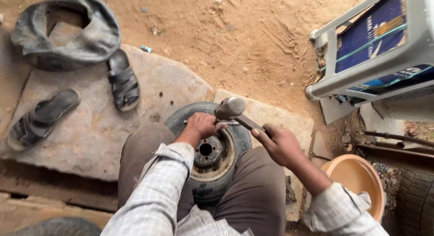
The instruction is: Repairing a wheel hub assembly using a hammer and a metal rod punch tool.
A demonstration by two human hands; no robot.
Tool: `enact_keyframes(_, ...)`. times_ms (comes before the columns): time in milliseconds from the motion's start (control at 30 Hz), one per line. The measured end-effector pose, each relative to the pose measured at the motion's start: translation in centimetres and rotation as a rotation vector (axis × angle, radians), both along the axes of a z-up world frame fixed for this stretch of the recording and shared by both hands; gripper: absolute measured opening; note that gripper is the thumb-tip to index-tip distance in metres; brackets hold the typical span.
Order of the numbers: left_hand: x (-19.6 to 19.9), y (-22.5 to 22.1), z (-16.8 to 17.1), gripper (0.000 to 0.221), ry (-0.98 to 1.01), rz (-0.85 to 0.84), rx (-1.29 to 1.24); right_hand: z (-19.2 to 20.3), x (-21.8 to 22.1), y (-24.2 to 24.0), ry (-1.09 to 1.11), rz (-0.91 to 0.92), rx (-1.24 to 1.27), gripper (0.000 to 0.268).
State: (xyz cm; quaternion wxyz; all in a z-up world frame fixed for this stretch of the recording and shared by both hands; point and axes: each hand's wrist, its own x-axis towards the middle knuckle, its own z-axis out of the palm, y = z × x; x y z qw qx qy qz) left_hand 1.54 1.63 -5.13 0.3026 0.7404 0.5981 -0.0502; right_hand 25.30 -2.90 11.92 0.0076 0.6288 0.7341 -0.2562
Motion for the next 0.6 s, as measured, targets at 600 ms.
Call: enact_keyframes(600, 0.1, 0.4, 0.2, 0.071, -0.027, 0.037, -0.006, 1.3, 0.6, -0.7, 0.287, -0.031, 0.255, 0.046)
